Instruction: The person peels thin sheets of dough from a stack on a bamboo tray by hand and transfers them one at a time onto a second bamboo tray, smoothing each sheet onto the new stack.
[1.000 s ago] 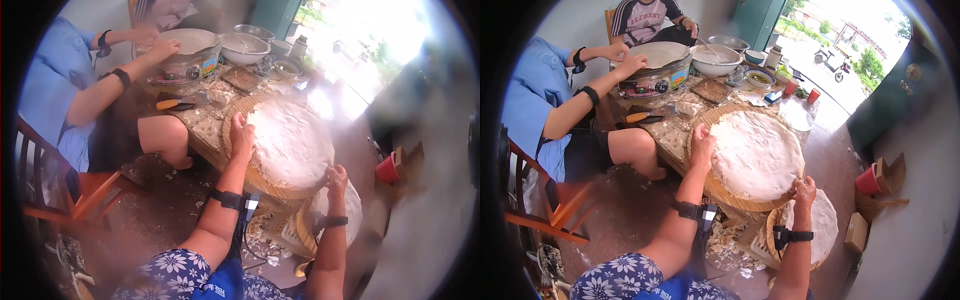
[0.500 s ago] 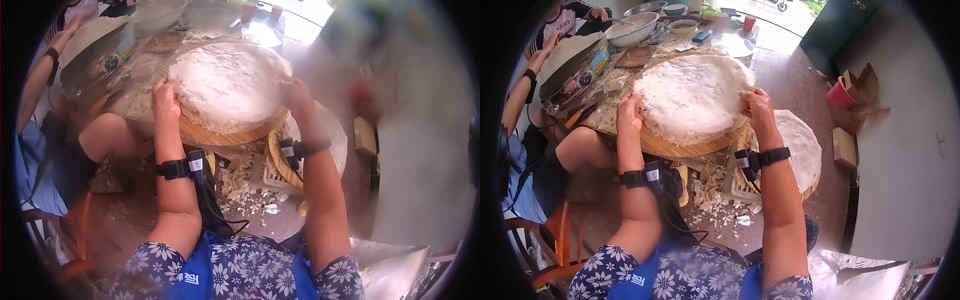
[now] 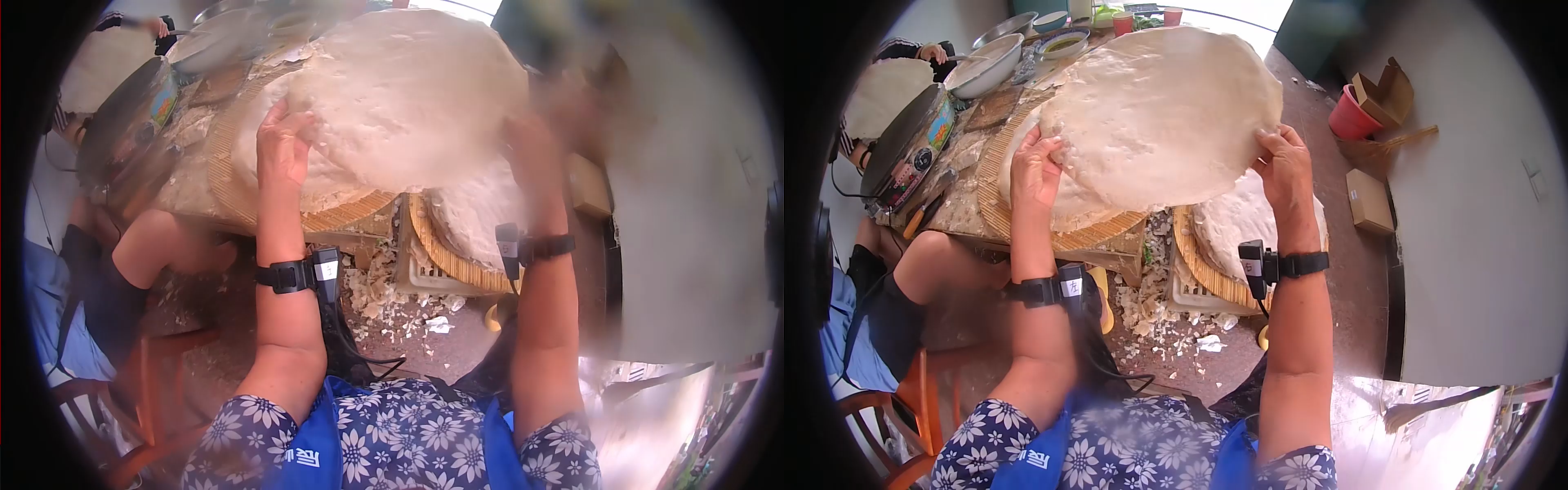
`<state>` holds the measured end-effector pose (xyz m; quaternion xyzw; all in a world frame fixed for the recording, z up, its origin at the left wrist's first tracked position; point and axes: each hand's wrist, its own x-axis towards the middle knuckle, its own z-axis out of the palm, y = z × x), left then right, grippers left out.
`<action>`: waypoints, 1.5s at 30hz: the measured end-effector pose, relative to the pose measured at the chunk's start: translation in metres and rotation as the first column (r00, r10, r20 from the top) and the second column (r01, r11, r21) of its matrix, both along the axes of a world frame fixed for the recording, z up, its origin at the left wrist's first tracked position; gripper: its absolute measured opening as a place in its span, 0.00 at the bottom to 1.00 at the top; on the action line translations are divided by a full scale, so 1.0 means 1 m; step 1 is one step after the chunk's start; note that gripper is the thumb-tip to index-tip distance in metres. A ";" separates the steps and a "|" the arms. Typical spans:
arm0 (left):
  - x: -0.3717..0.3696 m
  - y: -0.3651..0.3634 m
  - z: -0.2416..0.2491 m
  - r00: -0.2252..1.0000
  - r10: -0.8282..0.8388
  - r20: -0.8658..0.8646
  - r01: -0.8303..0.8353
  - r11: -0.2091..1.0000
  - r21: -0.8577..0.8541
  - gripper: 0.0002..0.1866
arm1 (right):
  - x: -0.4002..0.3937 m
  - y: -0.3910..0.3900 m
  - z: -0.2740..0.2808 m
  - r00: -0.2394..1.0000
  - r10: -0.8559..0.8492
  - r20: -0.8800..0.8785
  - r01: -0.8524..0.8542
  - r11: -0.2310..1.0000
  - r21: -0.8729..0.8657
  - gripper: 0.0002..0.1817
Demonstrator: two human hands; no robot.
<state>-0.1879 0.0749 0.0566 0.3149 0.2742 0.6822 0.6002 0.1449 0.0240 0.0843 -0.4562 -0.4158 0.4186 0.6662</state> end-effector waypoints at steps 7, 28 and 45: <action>0.146 -0.030 -0.022 0.950 -0.282 -0.134 0.285 0.959 0.001 0.20 | 0.134 -0.085 -0.054 0.954 -0.256 -0.155 0.232 0.960 -0.160 0.07; 0.227 -0.029 -0.199 0.795 -0.294 -0.530 -0.026 0.858 -0.514 0.23 | 0.201 -0.113 -0.189 0.875 -0.327 0.357 0.482 0.656 -0.581 0.13; 0.230 -0.028 -0.203 0.603 -0.259 -0.755 -0.023 0.940 -0.341 0.34 | 0.225 -0.112 -0.215 0.818 -0.235 0.525 0.545 0.609 -0.576 0.16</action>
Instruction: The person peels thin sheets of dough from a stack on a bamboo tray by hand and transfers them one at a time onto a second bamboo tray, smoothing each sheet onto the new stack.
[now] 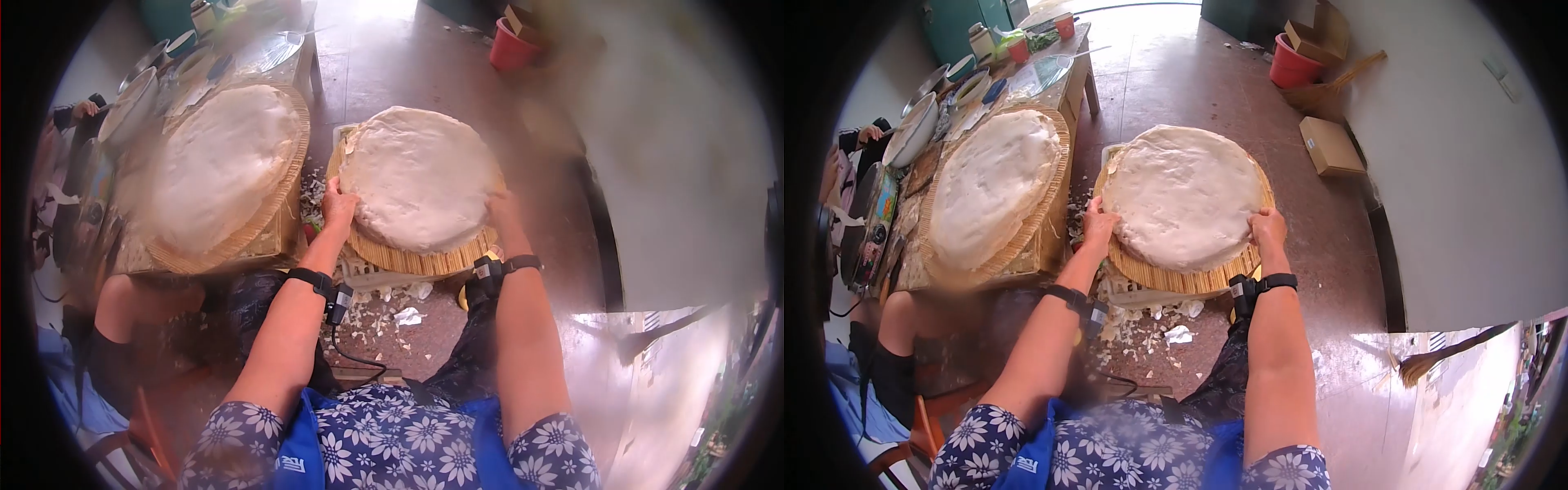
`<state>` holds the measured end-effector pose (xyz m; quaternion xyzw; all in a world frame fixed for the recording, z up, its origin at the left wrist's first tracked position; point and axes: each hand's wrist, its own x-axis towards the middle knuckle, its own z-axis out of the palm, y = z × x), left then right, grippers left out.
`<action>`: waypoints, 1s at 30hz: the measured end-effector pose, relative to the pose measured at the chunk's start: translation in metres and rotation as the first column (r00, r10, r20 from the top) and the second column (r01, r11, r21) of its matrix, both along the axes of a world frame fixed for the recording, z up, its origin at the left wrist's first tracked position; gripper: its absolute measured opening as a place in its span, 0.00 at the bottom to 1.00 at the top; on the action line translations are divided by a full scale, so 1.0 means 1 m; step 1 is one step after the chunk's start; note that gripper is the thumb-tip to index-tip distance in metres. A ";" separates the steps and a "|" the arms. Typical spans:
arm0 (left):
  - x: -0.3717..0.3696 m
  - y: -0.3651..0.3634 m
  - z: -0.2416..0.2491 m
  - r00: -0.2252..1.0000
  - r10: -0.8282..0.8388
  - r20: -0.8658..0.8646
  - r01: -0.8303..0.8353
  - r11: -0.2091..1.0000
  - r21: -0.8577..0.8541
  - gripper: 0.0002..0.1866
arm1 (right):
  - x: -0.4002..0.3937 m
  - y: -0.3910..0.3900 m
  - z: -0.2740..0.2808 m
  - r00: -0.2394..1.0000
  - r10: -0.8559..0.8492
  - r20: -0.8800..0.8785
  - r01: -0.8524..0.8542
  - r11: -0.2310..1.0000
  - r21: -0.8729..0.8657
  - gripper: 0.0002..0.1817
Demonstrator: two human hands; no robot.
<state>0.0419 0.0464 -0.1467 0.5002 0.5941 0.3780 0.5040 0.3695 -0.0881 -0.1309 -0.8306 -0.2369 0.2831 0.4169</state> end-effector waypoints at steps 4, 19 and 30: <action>-0.001 -0.007 0.014 0.992 0.029 -0.119 -0.027 1.000 0.015 0.37 | -0.006 0.000 -0.002 0.829 0.153 0.539 -0.080 0.984 -0.157 0.20; -0.011 -0.037 0.078 0.972 -0.113 -0.205 0.183 0.913 0.364 0.29 | -0.057 0.012 0.052 0.784 0.171 0.597 -0.175 0.983 -0.051 0.17; -0.114 -0.058 0.195 0.839 -0.183 0.513 0.077 0.972 0.222 0.24 | -0.162 0.022 0.080 0.879 0.323 0.350 -0.431 0.851 0.300 0.10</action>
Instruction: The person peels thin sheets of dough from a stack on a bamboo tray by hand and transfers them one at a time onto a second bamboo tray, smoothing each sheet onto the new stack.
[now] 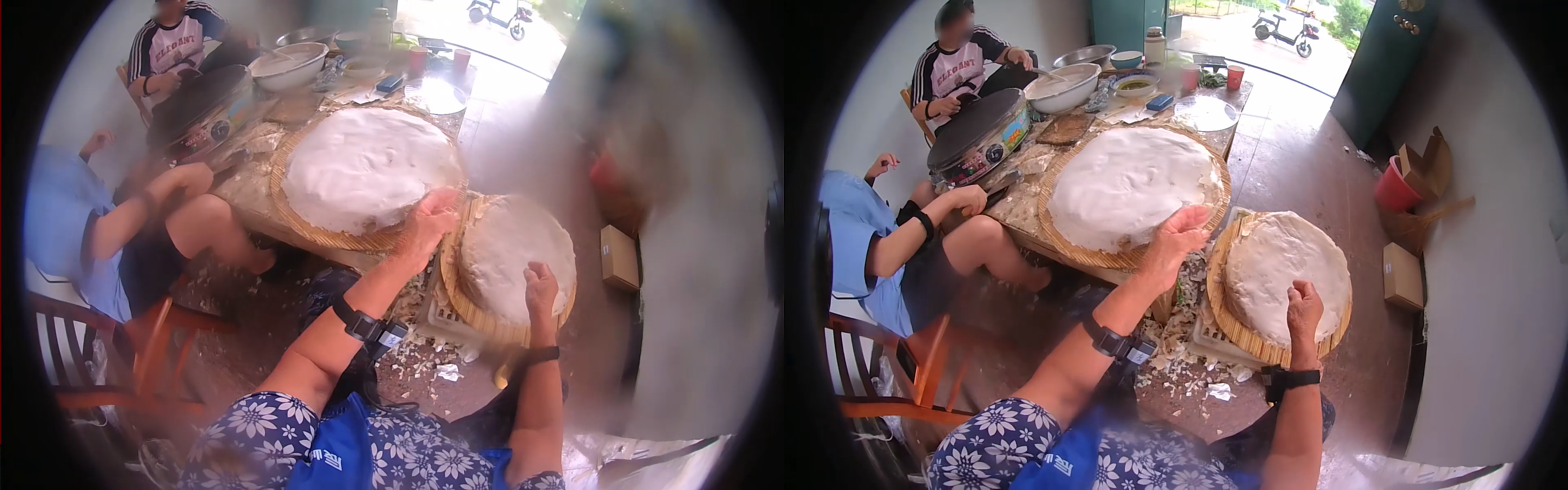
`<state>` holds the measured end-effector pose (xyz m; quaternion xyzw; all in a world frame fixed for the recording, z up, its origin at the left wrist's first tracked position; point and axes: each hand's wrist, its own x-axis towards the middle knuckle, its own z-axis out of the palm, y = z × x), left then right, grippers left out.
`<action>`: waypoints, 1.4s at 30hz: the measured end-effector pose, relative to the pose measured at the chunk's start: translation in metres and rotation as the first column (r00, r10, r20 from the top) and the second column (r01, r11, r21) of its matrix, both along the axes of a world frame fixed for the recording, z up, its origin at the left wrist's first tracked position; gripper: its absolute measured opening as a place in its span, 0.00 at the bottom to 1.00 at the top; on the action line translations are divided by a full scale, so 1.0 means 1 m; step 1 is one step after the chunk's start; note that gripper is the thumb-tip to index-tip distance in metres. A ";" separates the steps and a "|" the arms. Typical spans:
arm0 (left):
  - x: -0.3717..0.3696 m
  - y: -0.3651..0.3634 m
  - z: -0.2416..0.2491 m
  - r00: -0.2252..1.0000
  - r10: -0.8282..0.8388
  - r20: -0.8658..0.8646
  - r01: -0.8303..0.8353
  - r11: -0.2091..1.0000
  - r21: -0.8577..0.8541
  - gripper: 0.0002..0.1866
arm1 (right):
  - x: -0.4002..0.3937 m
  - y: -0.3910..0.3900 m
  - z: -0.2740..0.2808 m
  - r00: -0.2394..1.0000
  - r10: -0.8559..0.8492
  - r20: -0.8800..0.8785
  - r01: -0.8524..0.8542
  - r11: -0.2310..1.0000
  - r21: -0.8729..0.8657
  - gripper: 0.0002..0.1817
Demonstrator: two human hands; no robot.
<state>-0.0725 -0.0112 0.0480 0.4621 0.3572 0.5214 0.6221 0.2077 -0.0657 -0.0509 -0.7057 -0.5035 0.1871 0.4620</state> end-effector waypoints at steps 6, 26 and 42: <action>-0.135 0.000 -0.003 0.826 0.564 0.026 -0.564 0.825 0.023 0.29 | -0.058 0.011 0.025 0.953 0.200 -0.226 -0.213 0.976 -0.034 0.11; -0.235 0.011 -0.039 0.800 0.439 0.410 -0.261 0.869 -0.421 0.07 | -0.197 0.040 0.088 0.662 0.372 -0.651 -0.475 0.880 0.021 0.10; -0.142 -0.039 -0.020 0.861 0.238 0.449 -0.078 0.935 -0.347 0.02 | -0.175 0.037 0.082 0.442 0.143 -0.886 -0.320 0.947 -0.007 0.21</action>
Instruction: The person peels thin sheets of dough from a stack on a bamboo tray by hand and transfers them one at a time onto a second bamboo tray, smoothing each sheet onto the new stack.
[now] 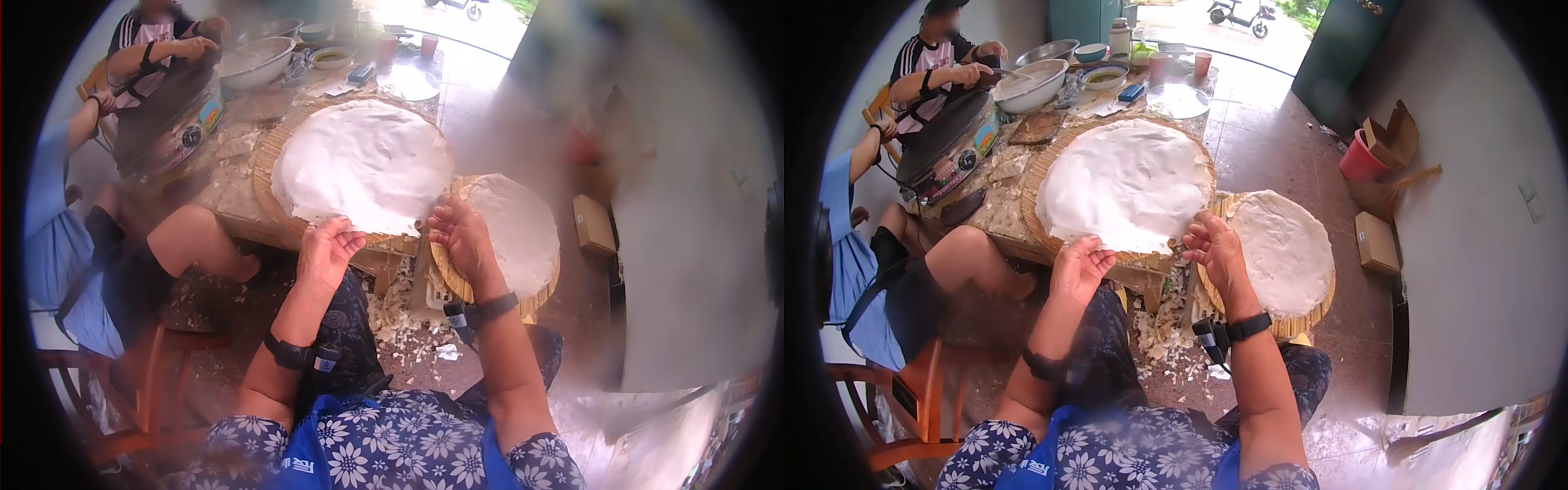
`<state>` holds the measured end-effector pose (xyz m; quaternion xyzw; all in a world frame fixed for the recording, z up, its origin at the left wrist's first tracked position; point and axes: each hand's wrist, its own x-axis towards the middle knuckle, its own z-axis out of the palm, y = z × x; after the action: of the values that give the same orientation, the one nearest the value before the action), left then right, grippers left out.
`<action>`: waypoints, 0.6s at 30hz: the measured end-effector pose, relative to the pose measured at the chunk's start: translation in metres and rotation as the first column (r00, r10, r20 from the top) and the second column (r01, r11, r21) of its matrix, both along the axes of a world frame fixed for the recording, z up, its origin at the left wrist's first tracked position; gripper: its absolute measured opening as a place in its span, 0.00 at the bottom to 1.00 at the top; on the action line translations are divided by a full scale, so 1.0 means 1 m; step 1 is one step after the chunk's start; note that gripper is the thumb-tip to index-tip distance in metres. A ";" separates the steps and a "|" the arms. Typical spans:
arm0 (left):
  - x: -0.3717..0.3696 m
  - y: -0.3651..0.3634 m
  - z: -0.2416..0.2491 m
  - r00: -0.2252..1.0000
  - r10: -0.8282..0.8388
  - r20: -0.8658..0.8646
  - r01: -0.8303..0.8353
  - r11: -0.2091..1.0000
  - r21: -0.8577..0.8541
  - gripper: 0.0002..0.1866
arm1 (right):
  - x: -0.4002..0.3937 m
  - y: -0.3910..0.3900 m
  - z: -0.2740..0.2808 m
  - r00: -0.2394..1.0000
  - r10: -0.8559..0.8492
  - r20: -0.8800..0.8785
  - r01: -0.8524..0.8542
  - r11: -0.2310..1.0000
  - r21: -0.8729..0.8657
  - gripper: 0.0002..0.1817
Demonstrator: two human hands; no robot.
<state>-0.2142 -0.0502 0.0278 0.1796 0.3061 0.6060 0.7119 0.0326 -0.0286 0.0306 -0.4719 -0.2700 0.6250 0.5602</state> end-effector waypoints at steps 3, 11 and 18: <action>0.002 -0.011 -0.010 0.999 -0.038 0.017 0.038 0.999 -0.033 0.02 | -0.003 0.001 -0.005 0.993 -0.097 0.067 0.097 0.995 -0.001 0.22; 0.012 -0.011 -0.008 0.996 -0.015 0.087 0.016 1.000 -0.009 0.03 | -0.018 -0.009 -0.020 0.993 -0.028 -0.114 0.015 0.993 -0.114 0.16; 0.017 -0.018 -0.005 0.995 -0.060 0.076 0.062 0.998 -0.021 0.05 | -0.037 0.007 -0.004 0.988 -0.126 -0.090 0.123 0.992 -0.035 0.10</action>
<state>-0.1970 -0.0679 0.0227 0.1578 0.2804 0.5866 0.7432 -0.0040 -0.0220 0.0266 -0.4667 -0.2049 0.6135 0.6032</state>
